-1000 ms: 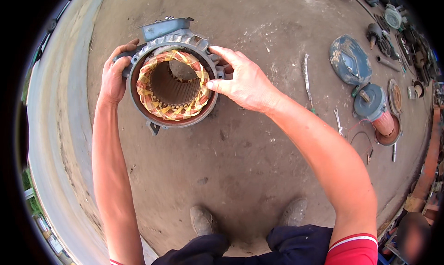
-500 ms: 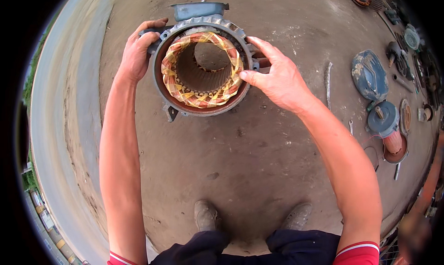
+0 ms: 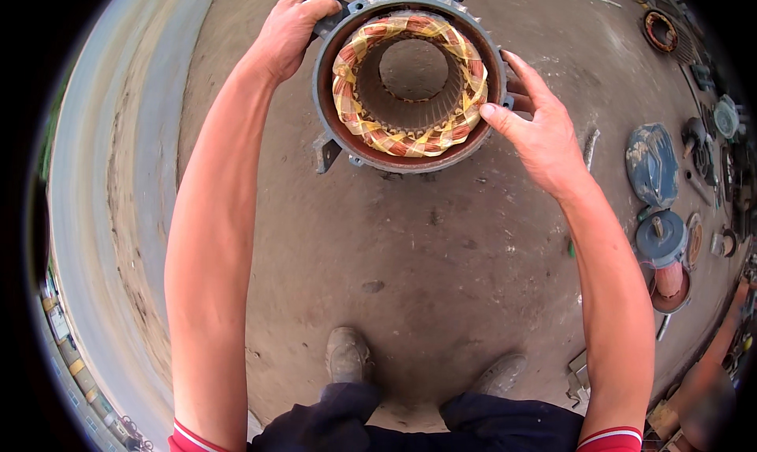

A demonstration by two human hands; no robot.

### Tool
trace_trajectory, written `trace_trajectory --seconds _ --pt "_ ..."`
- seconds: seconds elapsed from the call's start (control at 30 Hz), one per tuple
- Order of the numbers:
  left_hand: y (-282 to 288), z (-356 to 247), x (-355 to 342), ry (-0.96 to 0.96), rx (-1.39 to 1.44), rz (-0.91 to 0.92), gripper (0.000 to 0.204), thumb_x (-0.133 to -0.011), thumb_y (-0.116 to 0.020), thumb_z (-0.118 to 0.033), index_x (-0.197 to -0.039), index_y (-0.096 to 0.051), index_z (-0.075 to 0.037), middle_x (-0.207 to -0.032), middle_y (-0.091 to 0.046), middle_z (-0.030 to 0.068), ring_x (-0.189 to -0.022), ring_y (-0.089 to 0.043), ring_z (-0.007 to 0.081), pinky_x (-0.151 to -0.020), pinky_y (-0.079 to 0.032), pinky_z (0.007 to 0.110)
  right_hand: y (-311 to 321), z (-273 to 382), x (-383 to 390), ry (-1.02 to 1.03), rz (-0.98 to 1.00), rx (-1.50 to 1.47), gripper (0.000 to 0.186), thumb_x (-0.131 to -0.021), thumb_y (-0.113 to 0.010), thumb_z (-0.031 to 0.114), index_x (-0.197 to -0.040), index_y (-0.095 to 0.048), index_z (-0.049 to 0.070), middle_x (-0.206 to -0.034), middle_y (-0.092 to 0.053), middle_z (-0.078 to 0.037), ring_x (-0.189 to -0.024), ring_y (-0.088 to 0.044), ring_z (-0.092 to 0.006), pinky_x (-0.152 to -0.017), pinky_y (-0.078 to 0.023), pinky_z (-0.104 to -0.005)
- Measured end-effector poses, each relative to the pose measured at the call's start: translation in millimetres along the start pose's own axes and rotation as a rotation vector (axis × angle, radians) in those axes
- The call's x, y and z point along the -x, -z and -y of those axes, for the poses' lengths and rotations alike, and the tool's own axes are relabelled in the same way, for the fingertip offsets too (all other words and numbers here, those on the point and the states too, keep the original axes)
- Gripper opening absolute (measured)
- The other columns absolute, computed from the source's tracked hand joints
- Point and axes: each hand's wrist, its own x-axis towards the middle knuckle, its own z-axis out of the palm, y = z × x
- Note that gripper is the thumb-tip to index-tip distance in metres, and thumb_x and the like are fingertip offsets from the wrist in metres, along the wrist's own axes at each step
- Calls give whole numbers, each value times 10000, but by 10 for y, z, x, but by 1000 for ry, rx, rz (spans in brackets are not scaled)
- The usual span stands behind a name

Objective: The person works on an electric motor in an outdoor workshop, using a multimeter to test the windings and a heat gun to apply heat to the motor housing. They handle the motor casing and internal components while another person works nearby.

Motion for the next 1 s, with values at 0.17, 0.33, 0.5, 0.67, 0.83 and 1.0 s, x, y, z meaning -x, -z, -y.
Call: trace_trajectory --seconds 0.17,0.33,0.5,0.67,0.83,1.0 --pt "46 -1 36 -10 -26 -3 373 -846 -582 -88 -1194 -638 30 -1154 -660 125 -990 -612 175 -909 -485 305 -26 51 -1 0 11 2 793 -856 -774 285 -1530 -400 99 -1352 -584 -189 -1204 -575 -254 -1023 -482 -416" --pt "31 -62 74 38 -87 -9 364 -844 -559 -78 -1174 -646 49 -1331 -618 134 -1127 -585 194 -1021 -450 318 -5 49 29 6 9 30 789 -849 -790 276 -1521 -412 109 -1336 -590 -181 -1186 -581 -255 -994 -500 -406" --pt "-95 -271 251 -57 -127 12 300 -806 -551 -63 -1072 -666 14 -1358 -611 163 -1214 -562 243 -1049 -418 338 96 102 199 -10 30 -10 697 -890 -763 220 -1486 -435 67 -1300 -601 -171 -1158 -596 -259 -971 -513 -397" --pt "-234 -399 872 -282 -556 39 233 -808 -557 -57 -1014 -638 16 -1323 -620 192 -1370 -488 365 -1124 -367 437 174 2 582 -149 97 -228 548 -967 -661 252 -1396 -456 -20 -1251 -638 -208 -1136 -627 -260 -987 -504 -404" --pt "-209 -313 1643 -608 -997 215 342 -816 -614 -207 -1068 -651 21 -1319 -552 276 -1311 -479 526 -1093 -394 595 88 -322 1206 -278 150 -374 572 -982 -620 224 -1435 -385 -36 -1281 -607 -296 -1092 -665 -324 -941 -527 -415" --pt "-211 25 2367 -807 -1135 218 462 -902 -664 -363 -1230 -573 -52 -1411 -474 256 -1332 -444 521 -1114 -345 638 -47 -705 1584 -246 157 -424 557 -914 -681 192 -1393 -477 -6 -1244 -620 -212 -1151 -606 -341 -915 -527 -414"
